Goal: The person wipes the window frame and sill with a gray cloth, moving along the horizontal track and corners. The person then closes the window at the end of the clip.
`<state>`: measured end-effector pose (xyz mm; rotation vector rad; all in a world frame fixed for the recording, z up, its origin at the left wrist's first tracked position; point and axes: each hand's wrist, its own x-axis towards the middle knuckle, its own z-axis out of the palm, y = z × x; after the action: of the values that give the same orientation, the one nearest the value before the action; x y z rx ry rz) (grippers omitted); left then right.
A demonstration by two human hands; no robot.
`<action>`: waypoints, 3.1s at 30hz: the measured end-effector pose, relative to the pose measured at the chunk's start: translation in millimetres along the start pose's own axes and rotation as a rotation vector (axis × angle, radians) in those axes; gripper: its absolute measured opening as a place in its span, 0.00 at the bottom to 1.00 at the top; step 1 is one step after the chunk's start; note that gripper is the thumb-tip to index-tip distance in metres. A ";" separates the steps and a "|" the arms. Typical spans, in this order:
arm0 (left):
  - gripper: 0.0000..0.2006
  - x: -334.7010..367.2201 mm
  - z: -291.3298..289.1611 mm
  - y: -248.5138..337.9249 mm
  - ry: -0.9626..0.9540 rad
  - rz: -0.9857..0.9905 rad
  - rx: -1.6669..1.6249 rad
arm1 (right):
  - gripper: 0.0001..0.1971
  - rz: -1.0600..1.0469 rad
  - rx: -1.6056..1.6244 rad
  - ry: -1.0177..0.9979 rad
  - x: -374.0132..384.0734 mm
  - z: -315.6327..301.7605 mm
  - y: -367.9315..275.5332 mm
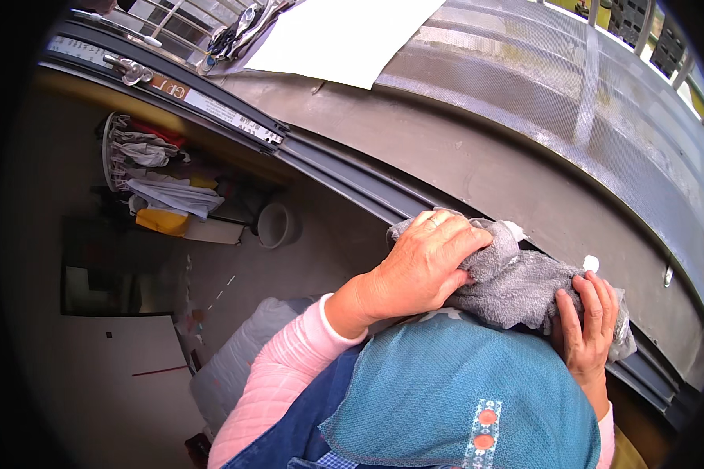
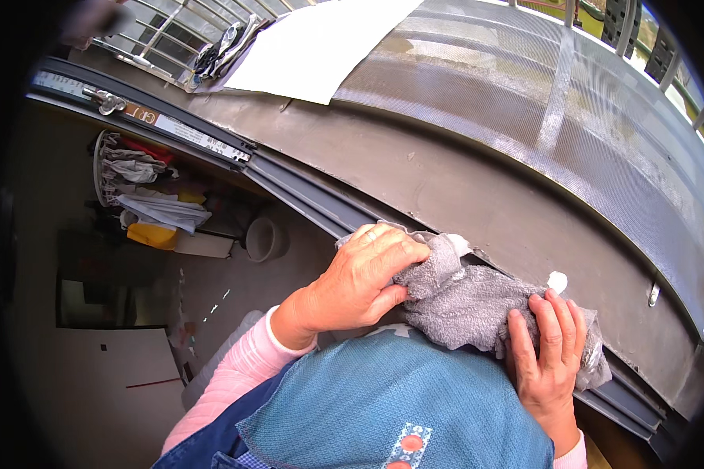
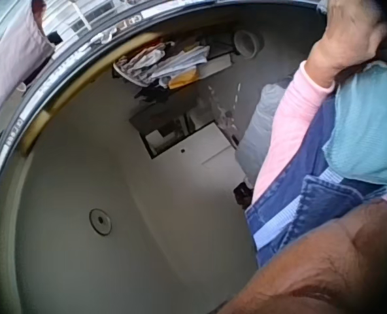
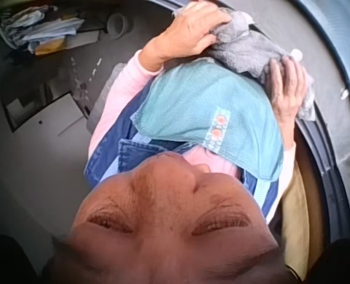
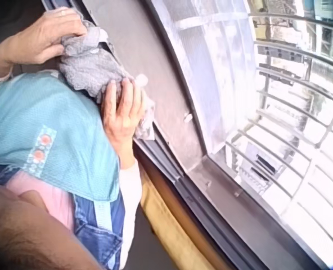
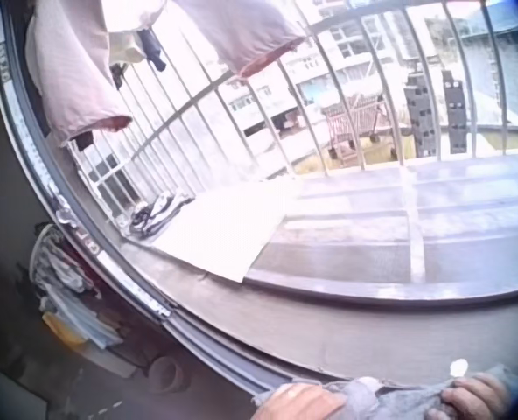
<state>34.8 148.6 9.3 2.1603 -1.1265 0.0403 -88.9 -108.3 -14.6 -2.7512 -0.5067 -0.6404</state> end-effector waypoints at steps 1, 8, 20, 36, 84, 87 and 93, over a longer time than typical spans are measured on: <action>0.23 1.5 -0.9 -1.0 -0.010 -0.012 -0.022 | 0.18 0.005 -0.002 0.008 0.1 1.2 -0.7; 0.18 -2.1 18.3 11.3 0.089 -0.107 -0.383 | 0.18 0.033 0.002 0.046 5.8 2.3 -8.9; 0.21 -184.0 -143.7 -127.5 1.081 -0.577 -0.665 | 0.12 -0.175 0.156 0.119 21.0 -14.0 -25.3; 0.13 -49.1 -137.3 -155.8 0.666 -0.445 0.598 | 0.12 -0.184 0.357 0.055 60.0 0.8 -7.2; 0.10 -33.6 -136.2 -151.2 0.094 -0.616 0.999 | 0.20 -0.125 0.441 0.034 68.3 10.1 3.9; 0.11 -32.2 -136.7 -150.6 0.069 -0.672 0.936 | 0.21 -0.121 0.451 0.011 68.9 6.6 4.4; 0.16 -40.6 -120.9 -156.1 0.262 -0.681 0.918 | 0.21 -0.090 0.471 -0.028 68.5 5.0 5.2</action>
<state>157.0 308.7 0.6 3.1070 -0.1417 0.6115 -27.3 -92.6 12.2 -2.3062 -0.6914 -0.4336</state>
